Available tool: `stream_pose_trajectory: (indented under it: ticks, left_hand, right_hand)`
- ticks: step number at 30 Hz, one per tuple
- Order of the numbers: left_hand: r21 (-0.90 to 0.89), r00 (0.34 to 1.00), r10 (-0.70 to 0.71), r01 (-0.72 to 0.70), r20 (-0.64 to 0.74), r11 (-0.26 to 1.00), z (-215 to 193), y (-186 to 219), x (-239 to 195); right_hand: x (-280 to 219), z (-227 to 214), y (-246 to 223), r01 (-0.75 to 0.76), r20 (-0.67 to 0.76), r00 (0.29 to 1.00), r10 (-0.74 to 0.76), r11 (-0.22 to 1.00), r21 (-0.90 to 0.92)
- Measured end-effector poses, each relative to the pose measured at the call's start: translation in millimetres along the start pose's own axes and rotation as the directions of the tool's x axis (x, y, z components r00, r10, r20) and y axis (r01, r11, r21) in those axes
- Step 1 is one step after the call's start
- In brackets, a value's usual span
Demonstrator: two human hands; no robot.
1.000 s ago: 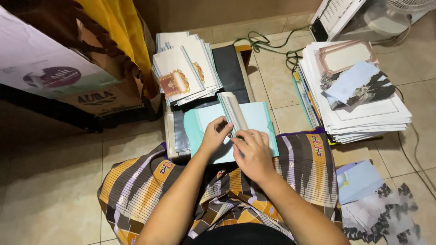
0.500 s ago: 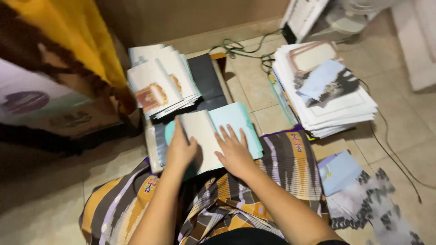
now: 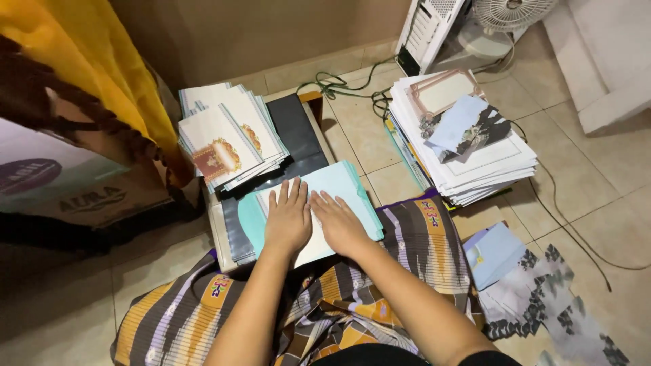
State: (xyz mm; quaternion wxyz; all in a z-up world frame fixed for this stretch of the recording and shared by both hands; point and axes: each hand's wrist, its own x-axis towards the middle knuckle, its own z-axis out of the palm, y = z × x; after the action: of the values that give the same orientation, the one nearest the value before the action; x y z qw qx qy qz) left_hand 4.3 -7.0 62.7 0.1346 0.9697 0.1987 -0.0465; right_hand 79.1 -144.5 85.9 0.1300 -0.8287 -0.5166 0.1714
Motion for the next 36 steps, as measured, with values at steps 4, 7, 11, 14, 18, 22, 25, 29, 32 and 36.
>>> stream_pose_trajectory:
  ticks: [4,7,11,14,18,22,25,29,32,36]
  left_hand:
    - [-0.013,0.999,-0.038,0.037,-0.005,0.999,7,-3,4]
    - [-0.04,0.996,-0.078,0.076,-0.044,0.996,7,-5,7]
    - [-0.026,0.997,-0.07,0.07,-0.012,0.997,7,-2,4]
    - [-0.011,0.999,-0.046,0.046,0.003,0.999,6,-2,-1]
    - [-0.001,0.999,-0.029,0.029,0.019,1.0,4,-2,-3]
    - [-0.008,0.999,-0.051,0.051,0.002,0.999,3,-6,6]
    - [-0.023,0.998,-0.068,0.069,0.018,0.997,4,-7,5]
    - [-0.005,0.997,-0.072,0.072,0.021,0.997,12,-4,4]
    - [-0.017,0.998,-0.051,0.052,0.036,0.999,5,6,-14]
    - [-0.025,0.995,-0.037,0.039,0.087,0.999,3,11,-27]
  right_hand:
    - [-2,-5,-7,-0.021,0.002,1.0,0.021,1.0,-0.019]
    - [-19,-9,-13,-0.038,0.013,0.999,0.038,0.999,0.012]
    - [-24,-10,-15,-0.049,0.04,0.998,0.048,0.999,0.016]
    - [1,-9,-10,-0.027,0.008,1.0,0.027,1.0,0.002]
    - [38,1,9,0.036,-0.03,0.999,-0.039,0.996,-0.082]
    - [18,-4,13,0.082,0.018,0.996,-0.082,0.996,-0.038]
    - [-17,-6,4,0.1,0.086,0.991,-0.101,0.995,0.016]
    - [-23,4,9,0.083,0.047,0.995,-0.083,0.996,0.012]
    - [4,2,11,0.075,-0.004,0.997,-0.075,0.997,-0.002]
    - [28,-5,8,0.065,-0.045,0.997,-0.07,0.992,-0.11]
